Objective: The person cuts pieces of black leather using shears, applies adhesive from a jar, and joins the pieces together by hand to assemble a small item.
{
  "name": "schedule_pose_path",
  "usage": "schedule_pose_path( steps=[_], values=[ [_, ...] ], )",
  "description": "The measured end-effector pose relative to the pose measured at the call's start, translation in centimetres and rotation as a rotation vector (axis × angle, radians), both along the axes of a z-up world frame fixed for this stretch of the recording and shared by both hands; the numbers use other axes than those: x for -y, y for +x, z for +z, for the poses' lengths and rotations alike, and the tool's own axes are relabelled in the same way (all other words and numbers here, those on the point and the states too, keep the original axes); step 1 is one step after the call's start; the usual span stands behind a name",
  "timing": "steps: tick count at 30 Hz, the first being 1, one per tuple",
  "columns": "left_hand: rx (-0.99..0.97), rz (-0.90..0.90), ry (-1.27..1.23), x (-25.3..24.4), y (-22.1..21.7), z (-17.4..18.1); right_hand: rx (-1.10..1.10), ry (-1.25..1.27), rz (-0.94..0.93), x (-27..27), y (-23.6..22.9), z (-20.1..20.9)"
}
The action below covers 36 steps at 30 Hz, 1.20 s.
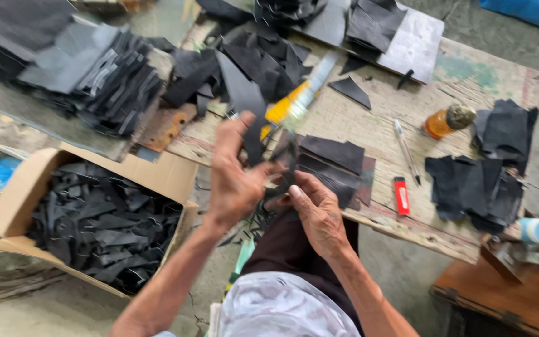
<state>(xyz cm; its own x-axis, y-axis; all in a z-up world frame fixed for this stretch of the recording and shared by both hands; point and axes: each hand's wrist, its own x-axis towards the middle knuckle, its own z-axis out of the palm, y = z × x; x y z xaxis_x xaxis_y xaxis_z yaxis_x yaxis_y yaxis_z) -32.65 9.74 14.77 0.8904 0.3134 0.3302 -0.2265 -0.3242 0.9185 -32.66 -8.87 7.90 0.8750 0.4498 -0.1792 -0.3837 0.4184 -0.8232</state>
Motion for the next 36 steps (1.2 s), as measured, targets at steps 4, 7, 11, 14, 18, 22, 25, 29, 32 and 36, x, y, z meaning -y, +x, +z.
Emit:
schedule_pose_path(
  steps=[4, 7, 11, 14, 18, 22, 25, 29, 32, 36],
  values=[
    [-0.170, -0.150, -0.356, 6.3, -4.0, -0.1, -0.019, 0.219, -0.038, 4.0, -3.2, -0.6],
    [-0.070, -0.196, -0.253, 8.8, -5.0, -0.2, -0.040, 0.075, -0.108, 7.0, -4.7, -0.6],
    [-0.105, -0.408, -0.666, 11.1, -6.2, -1.3, -0.125, -0.012, -0.250, 9.0, -5.7, 0.4],
    [-0.111, -0.473, -0.803, 11.8, -6.6, -2.6, -0.115, -0.005, -0.294, 9.3, -5.7, 1.7],
    [-0.123, -0.384, -0.787, 11.2, -6.2, -3.8, -0.015, -0.075, -0.262, 9.8, -5.7, 4.0],
    [-0.244, -0.295, -0.852, 10.0, -3.7, -5.5, -0.018, -0.046, -0.216, 12.1, -5.9, 5.7],
    [-0.301, -0.316, -0.819, 9.2, -2.4, -7.1, -0.073, 0.065, -0.140, 14.1, -7.4, 5.4],
    [-0.322, -0.324, -0.800, 8.8, -1.1, -8.7, -0.185, 0.301, 0.072, 15.6, -9.5, 2.6],
    [-0.332, -0.354, -0.798, 8.6, -0.7, -9.4, -0.224, 0.057, 0.070, 15.8, -11.4, 0.8],
    [-0.315, -0.376, -0.757, 8.4, -0.3, -9.9, -0.093, -0.894, -0.077, 13.9, -14.4, -1.3]
  ],
)
